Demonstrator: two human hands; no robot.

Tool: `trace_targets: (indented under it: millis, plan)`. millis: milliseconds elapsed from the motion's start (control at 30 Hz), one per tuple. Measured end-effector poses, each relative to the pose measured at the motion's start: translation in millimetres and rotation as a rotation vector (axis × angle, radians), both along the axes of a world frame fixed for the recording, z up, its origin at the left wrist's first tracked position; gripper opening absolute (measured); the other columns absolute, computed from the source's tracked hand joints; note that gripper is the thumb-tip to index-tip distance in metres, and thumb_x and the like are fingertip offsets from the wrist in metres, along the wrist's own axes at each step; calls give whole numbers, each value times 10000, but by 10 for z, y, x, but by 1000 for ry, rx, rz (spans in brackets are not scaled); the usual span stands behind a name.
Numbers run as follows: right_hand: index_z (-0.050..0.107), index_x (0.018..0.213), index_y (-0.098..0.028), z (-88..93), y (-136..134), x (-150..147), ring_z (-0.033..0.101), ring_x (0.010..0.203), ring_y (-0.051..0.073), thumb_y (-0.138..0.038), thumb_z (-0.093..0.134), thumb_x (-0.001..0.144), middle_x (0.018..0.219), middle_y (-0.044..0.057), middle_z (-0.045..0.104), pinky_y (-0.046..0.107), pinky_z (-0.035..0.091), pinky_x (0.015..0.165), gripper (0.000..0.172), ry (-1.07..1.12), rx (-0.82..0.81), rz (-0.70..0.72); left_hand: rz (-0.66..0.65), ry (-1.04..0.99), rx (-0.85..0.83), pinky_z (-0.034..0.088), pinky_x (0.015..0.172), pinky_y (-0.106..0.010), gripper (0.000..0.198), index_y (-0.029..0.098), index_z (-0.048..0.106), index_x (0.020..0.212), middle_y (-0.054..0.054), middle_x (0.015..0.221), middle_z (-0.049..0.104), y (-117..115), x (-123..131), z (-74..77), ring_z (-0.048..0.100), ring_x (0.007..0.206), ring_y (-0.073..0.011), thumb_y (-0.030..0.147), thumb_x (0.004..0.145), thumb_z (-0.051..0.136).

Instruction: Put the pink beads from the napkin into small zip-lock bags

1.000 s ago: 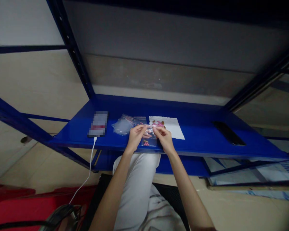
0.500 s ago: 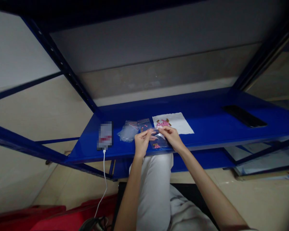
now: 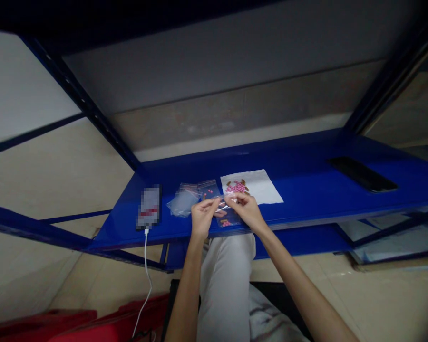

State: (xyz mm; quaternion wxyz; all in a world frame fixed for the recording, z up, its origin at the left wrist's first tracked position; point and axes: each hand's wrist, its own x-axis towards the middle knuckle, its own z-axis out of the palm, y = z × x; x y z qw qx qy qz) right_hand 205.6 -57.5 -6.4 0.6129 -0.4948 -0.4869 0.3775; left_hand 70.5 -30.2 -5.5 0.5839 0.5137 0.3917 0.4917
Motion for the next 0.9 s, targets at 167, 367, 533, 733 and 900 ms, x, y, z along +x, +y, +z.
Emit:
trace_targets:
  millis: [167,367,533,733,900]
  plan:
    - [672,756,-168,32,-2,1,602,695,171,-352,631,719,749,39,688,261,438,625,193,1,-11,29,-22,19,-2,526,474,-217,264,100,681,755,-51,668,694,0,-4,11,639,492,-142,344,654,696]
    - [616,634,-173,48,4,29,550,593,130,-336,621,714,622,-3,633,239,410,585,181,78,-62,150,-81,15,-10,533,531,-223,238,102,688,720,-55,665,696,14,-46,-12,649,529,-146,337,683,672]
    - [576,586,-177,11,22,31,533,587,125,-304,624,695,588,-15,596,236,401,591,174,104,-38,145,-78,38,-16,532,552,-233,238,99,681,724,-61,684,699,19,-54,-7,651,545,-152,334,684,668]
    - [600,628,-178,-23,11,30,565,612,143,-315,621,705,632,4,636,246,412,602,159,58,-34,98,-122,92,32,500,450,-225,295,119,626,792,-25,629,670,-1,-24,23,629,487,-150,399,701,641]
    - [642,685,-175,-15,9,17,597,663,167,-355,626,714,692,29,669,262,435,622,183,28,-51,106,-147,81,46,503,439,-241,295,130,592,756,0,533,631,-17,-6,32,604,430,-147,424,735,598]
